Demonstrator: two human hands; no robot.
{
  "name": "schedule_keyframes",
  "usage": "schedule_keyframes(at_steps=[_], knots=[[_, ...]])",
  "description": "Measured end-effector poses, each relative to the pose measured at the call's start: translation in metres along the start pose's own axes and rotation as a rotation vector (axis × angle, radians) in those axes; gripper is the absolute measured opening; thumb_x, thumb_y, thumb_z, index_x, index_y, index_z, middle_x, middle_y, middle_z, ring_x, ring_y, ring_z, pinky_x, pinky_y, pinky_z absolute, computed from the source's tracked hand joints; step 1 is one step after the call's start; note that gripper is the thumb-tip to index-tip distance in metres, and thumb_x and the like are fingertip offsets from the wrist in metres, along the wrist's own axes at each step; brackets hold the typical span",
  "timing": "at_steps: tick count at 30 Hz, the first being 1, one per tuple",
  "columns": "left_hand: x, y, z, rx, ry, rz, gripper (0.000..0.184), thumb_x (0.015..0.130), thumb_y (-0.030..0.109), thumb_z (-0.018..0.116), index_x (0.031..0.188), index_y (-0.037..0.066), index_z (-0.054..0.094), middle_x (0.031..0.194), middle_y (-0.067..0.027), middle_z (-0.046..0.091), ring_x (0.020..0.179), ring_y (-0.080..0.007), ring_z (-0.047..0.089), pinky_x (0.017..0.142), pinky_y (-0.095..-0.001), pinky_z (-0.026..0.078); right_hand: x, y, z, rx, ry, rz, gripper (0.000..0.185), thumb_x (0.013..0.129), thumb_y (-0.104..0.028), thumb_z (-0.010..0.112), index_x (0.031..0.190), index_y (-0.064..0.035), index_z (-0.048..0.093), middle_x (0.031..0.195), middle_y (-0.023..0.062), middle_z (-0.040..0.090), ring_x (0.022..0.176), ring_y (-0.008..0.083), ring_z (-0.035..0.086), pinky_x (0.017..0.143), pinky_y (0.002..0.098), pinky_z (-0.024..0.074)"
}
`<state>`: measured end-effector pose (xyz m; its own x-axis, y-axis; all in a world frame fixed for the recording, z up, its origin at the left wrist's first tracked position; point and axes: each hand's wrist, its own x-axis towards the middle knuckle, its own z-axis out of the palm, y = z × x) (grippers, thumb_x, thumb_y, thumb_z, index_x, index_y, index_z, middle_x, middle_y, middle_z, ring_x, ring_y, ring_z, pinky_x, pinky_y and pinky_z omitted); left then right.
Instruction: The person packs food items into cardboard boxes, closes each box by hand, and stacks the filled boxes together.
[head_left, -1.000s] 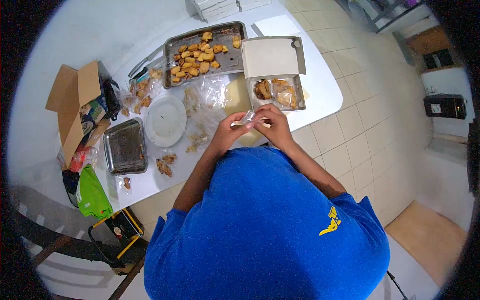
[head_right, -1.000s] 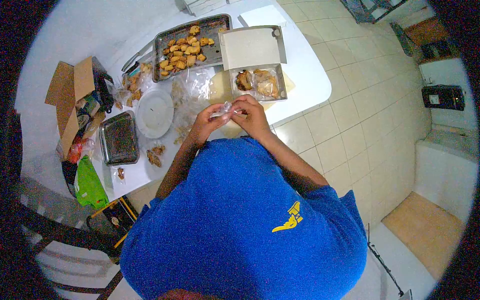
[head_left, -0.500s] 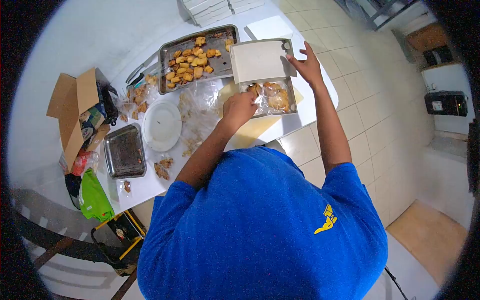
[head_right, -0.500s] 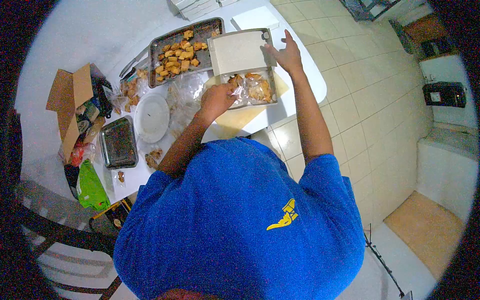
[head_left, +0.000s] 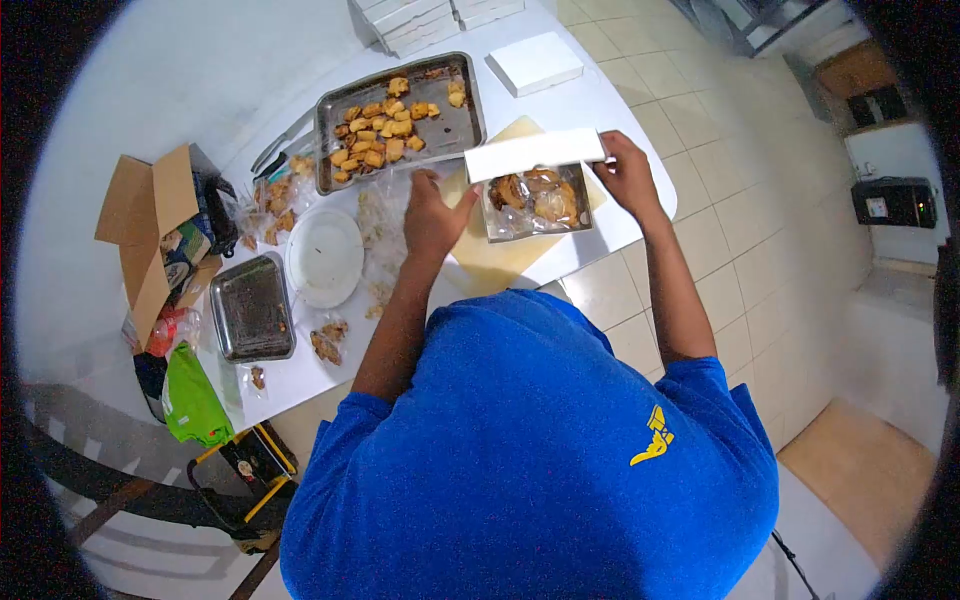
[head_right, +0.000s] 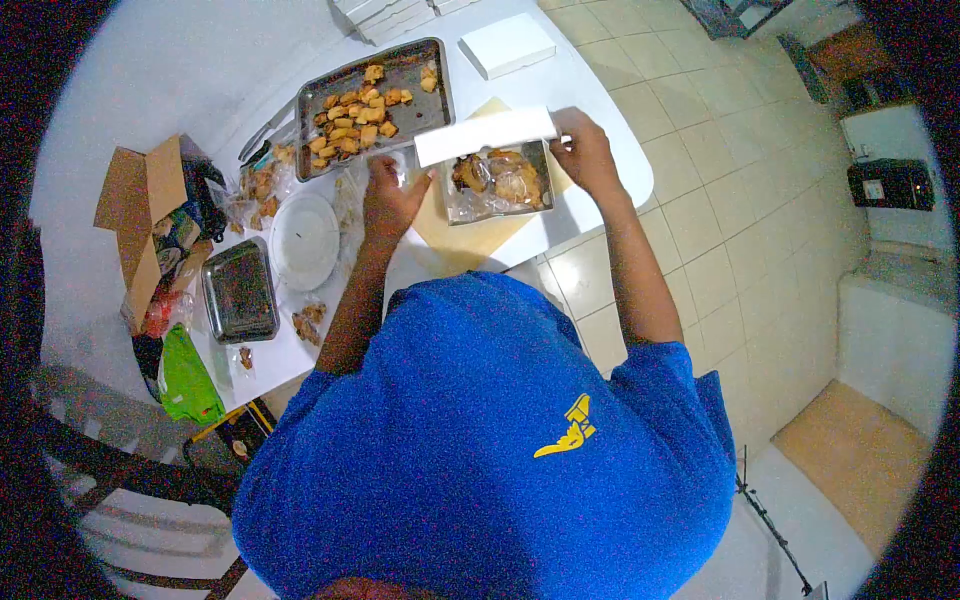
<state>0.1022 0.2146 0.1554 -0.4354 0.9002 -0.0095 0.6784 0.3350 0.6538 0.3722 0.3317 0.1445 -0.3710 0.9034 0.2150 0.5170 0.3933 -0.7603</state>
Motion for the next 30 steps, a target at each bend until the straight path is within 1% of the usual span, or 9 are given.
schedule_keyframes(at_steps=[3, 7, 13, 20, 23, 26, 27, 29, 30], knots=[[0.009, -0.006, 0.002, -0.259, 0.035, 0.421, 0.049, 0.07, 0.008, 0.067, 0.117, 0.006, 0.054, 0.107, -0.0159, 0.055, 0.101, -0.0352, 0.055, 0.084, -0.0437, 0.047, -0.026, -0.013, 0.002, 0.036, -0.014, -0.021, 0.042, 0.071, 0.014, 0.06, 0.107, -0.0074, 0.063, 0.109, 0.0075, 0.059, 0.098, 0.0219, 0.061, 0.077, 0.0312, 0.0549], [0.009, -0.029, 0.015, -0.146, -0.103, 0.75, 0.061, 0.066, -0.01, 0.054, 0.124, 0.009, 0.053, 0.119, -0.0141, 0.052, 0.106, -0.0319, 0.053, 0.089, -0.0369, 0.047, -0.038, -0.01, 0.005, -0.068, -0.005, -0.112, 0.048, 0.07, 0.017, 0.06, 0.11, -0.0105, 0.062, 0.111, 0.0082, 0.059, 0.102, 0.0245, 0.06, 0.081, 0.0321, 0.0535], [-0.011, -0.058, 0.045, -0.061, 0.016, 0.742, 0.059, 0.068, -0.014, 0.056, 0.12, 0.013, 0.058, 0.122, -0.0112, 0.052, 0.104, -0.0285, 0.055, 0.083, -0.0344, 0.051, -0.057, 0.018, 0.013, -0.226, -0.068, -0.205, 0.042, 0.08, 0.004, 0.059, 0.117, -0.0152, 0.057, 0.119, 0.0087, 0.057, 0.101, 0.0257, 0.061, 0.08, 0.0309, 0.0537], [-0.024, -0.078, 0.06, 0.128, -0.058, 0.73, 0.063, 0.075, -0.011, 0.05, 0.129, 0.021, 0.051, 0.138, -0.0129, 0.04, 0.112, -0.0307, 0.051, 0.091, -0.0374, 0.047, -0.071, 0.026, 0.014, -0.298, -0.162, -0.177, 0.065, 0.073, 0.015, 0.05, 0.126, -0.0225, 0.054, 0.128, 0.0084, 0.053, 0.1, 0.0255, 0.062, 0.079, 0.0314, 0.0538], [-0.028, -0.08, 0.049, 0.075, -0.247, 0.601, 0.063, 0.078, -0.01, 0.044, 0.135, 0.016, 0.044, 0.143, -0.0164, 0.032, 0.123, -0.0338, 0.043, 0.099, -0.0399, 0.04, -0.072, 0.024, 0.012, -0.301, -0.16, -0.208, 0.066, 0.074, 0.015, 0.043, 0.129, -0.0196, 0.052, 0.131, 0.0119, 0.05, 0.112, 0.0284, 0.055, 0.09, 0.0342, 0.0478], [-0.027, -0.071, 0.045, -0.219, -0.02, 0.62, 0.059, 0.079, -0.004, 0.044, 0.137, 0.007, 0.039, 0.146, -0.0198, 0.026, 0.132, -0.0366, 0.031, 0.106, -0.0412, 0.03, -0.073, 0.017, 0.013, -0.119, -0.087, -0.163, 0.058, 0.078, 0.007, 0.046, 0.132, -0.0139, 0.048, 0.137, 0.0163, 0.043, 0.124, 0.0317, 0.044, 0.101, 0.0379, 0.0378], [-0.029, -0.07, 0.048, -0.32, -0.039, 0.573, 0.058, 0.08, 0.001, 0.047, 0.138, 0.005, 0.038, 0.147, -0.0207, 0.023, 0.134, -0.0368, 0.027, 0.108, -0.0412, 0.027, -0.075, 0.012, 0.013, -0.022, -0.052, -0.131, 0.055, 0.08, 0.004, 0.048, 0.133, -0.0119, 0.047, 0.139, 0.0179, 0.041, 0.128, 0.0329, 0.04, 0.105, 0.0392, 0.0339], [-0.032, -0.069, 0.056, -0.52, -0.066, 0.487, 0.059, 0.082, 0.01, 0.052, 0.138, 0.001, 0.036, 0.149, -0.0225, 0.019, 0.138, -0.0374, 0.019, 0.111, -0.0413, 0.02, -0.081, 0.01, 0.019, -0.092, -0.202, -0.161, 0.053, 0.082, -0.004, 0.051, 0.135, -0.0102, 0.045, 0.143, 0.019, 0.033, 0.132, 0.0349, 0.033, 0.108, 0.0411, 0.0284], [-0.033, -0.07, 0.058, -0.405, -0.183, 0.541, 0.06, 0.082, 0.016, 0.055, 0.138, 0.003, 0.037, 0.149, -0.023, 0.016, 0.138, -0.0377, 0.018, 0.111, -0.0419, 0.019, -0.083, 0.008, 0.023, -0.128, -0.274, -0.18, 0.053, 0.083, -0.008, 0.052, 0.135, -0.0093, 0.044, 0.145, 0.0196, 0.029, 0.134, 0.0358, 0.029, 0.109, 0.0421, 0.0257]])
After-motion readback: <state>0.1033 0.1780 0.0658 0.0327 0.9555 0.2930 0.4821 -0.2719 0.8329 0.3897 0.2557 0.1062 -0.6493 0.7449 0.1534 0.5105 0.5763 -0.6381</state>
